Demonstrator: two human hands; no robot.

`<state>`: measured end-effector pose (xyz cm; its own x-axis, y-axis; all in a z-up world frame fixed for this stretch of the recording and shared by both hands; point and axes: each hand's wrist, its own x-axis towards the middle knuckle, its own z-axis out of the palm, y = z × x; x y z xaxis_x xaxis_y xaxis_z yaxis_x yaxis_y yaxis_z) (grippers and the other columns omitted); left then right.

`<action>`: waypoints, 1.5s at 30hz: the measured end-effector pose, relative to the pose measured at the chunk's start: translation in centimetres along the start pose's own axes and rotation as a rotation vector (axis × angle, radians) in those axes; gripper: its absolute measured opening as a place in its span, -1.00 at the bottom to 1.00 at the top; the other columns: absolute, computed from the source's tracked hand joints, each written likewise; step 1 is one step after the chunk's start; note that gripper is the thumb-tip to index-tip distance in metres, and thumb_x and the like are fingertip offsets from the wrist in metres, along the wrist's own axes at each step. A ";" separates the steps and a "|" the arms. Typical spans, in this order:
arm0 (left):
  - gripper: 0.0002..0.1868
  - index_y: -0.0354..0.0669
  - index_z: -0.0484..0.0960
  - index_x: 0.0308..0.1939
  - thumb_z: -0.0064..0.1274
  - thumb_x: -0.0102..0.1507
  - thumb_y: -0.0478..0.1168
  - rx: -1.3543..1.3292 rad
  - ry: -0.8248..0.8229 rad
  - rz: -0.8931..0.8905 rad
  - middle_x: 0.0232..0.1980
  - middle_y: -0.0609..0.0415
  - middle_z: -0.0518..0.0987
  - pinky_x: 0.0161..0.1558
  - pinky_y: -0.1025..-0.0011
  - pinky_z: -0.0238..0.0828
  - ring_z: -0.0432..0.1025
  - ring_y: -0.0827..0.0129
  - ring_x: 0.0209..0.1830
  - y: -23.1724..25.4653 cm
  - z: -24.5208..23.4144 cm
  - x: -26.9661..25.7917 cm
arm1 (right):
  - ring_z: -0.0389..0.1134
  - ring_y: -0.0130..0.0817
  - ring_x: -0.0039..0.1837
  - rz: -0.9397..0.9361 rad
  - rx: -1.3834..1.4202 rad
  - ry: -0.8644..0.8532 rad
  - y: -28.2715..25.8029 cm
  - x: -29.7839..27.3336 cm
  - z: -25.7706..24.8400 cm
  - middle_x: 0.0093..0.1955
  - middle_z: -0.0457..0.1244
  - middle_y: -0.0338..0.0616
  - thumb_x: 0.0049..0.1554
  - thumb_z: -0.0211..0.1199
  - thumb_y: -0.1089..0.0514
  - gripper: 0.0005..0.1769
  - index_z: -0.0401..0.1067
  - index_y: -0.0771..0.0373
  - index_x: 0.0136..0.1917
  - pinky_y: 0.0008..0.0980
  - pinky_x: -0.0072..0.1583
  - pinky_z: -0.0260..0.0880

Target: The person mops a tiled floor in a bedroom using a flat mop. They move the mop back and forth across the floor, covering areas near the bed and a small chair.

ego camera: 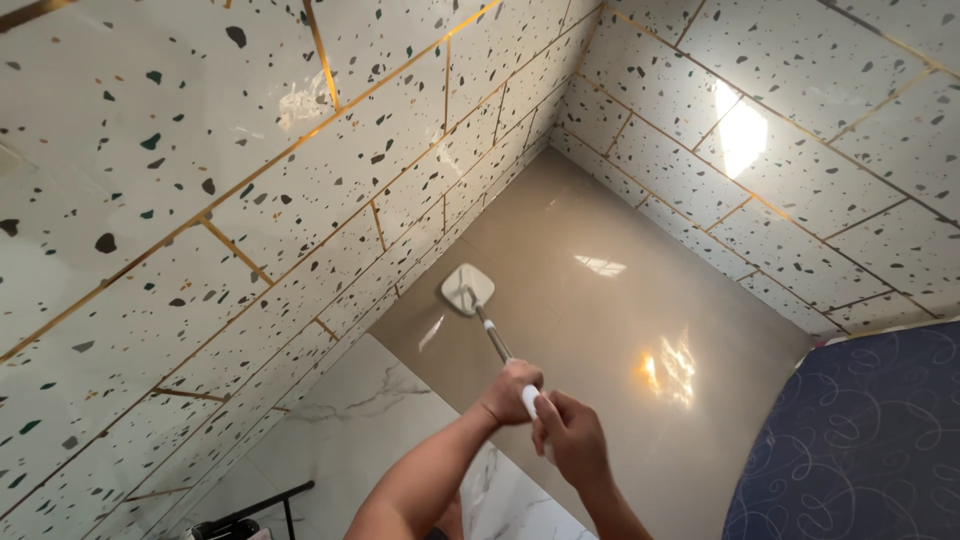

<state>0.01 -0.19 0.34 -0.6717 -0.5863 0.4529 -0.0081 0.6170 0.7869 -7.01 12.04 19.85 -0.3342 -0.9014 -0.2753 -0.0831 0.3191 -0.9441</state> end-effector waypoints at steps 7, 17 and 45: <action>-0.70 -0.12 0.47 -0.40 0.28 0.01 -0.10 0.033 -0.031 0.017 -0.32 -0.06 0.54 -0.06 0.11 0.40 0.42 -0.01 -0.22 -3.1 -1.4 -0.3 | 0.17 -0.51 -0.49 0.015 -0.076 0.045 3.7 2.2 2.3 -0.57 0.21 -0.23 0.24 0.18 0.02 -0.58 0.36 0.25 -0.40 -0.44 -0.37 0.14; -0.72 -0.11 0.49 -0.42 0.27 0.05 -0.09 -0.116 0.000 -0.019 -0.36 -0.04 0.53 -0.10 0.14 0.40 0.45 -0.01 -0.25 6.3 2.3 -0.3 | 0.19 -0.46 -0.50 0.121 -0.029 0.087 1.1 -3.8 -4.1 -0.58 0.24 -0.13 0.22 0.14 0.07 -0.60 0.39 0.32 -0.38 -0.40 -0.38 0.15; -0.74 -0.14 0.54 -0.39 0.30 0.01 -0.14 -0.151 -0.229 0.035 -0.32 -0.11 0.56 -0.09 0.11 0.44 0.48 -0.04 -0.19 7.0 9.0 0.4 | 0.19 -0.48 -0.47 0.020 0.109 0.226 6.7 -7.8 -8.7 -0.54 0.24 -0.17 0.24 0.09 0.06 -0.57 0.36 0.34 -0.38 -0.42 -0.34 0.21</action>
<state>-6.97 8.57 2.23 -0.8197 -0.4215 0.3877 0.1170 0.5395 0.8338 -13.17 23.71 17.26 -0.5375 -0.8028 -0.2580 0.0237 0.2915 -0.9563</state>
